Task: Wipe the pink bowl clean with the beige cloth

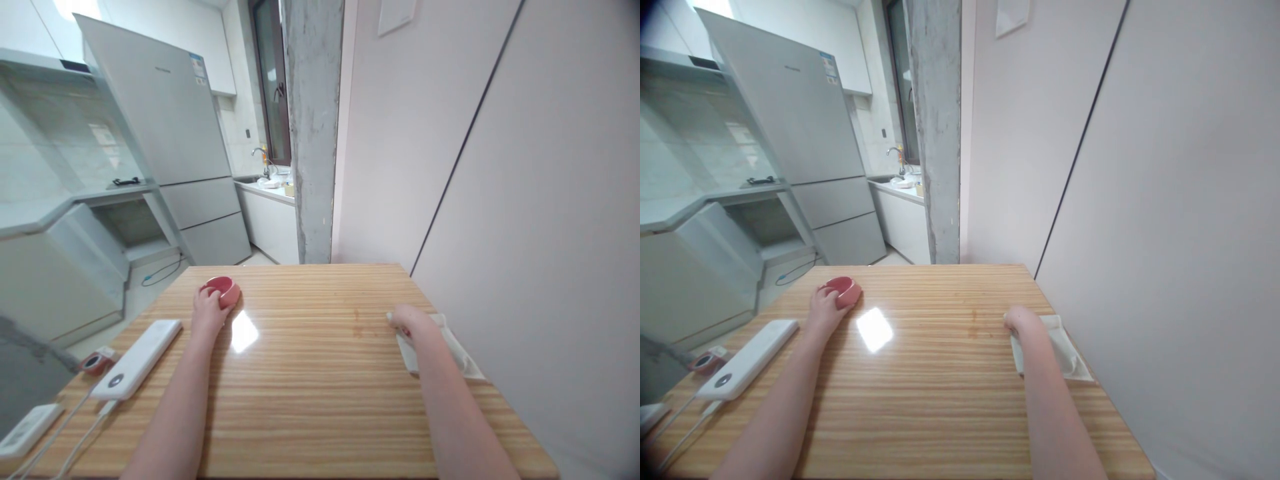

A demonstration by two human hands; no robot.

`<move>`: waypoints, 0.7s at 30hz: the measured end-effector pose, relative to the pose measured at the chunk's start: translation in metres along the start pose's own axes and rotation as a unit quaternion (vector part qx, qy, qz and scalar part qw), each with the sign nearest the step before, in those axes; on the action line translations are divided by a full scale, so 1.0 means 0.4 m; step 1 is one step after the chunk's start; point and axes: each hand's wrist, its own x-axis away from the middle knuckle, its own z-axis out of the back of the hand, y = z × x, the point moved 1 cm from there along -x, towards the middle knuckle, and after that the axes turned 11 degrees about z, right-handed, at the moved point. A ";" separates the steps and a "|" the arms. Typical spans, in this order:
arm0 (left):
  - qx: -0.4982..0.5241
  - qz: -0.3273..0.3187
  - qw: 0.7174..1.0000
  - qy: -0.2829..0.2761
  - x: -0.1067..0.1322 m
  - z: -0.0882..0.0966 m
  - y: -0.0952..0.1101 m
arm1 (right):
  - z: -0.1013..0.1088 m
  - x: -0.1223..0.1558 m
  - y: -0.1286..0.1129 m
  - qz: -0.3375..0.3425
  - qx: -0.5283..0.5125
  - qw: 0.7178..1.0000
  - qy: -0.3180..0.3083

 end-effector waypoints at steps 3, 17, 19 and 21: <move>0.032 0.043 0.998 0.017 0.019 0.030 0.030 | -0.036 0.012 -0.055 0.013 -0.038 0.994 -0.105; 0.273 -0.009 0.890 -0.365 0.244 0.082 0.237 | -0.259 0.064 -0.288 0.150 -0.615 0.768 -0.097; 0.233 0.001 0.932 -0.279 0.209 0.089 0.138 | -0.259 0.034 -0.257 0.134 -0.584 0.800 -0.036; 0.166 0.001 0.969 -0.185 0.176 0.103 0.028 | -0.269 0.009 -0.236 0.109 -0.568 0.816 0.005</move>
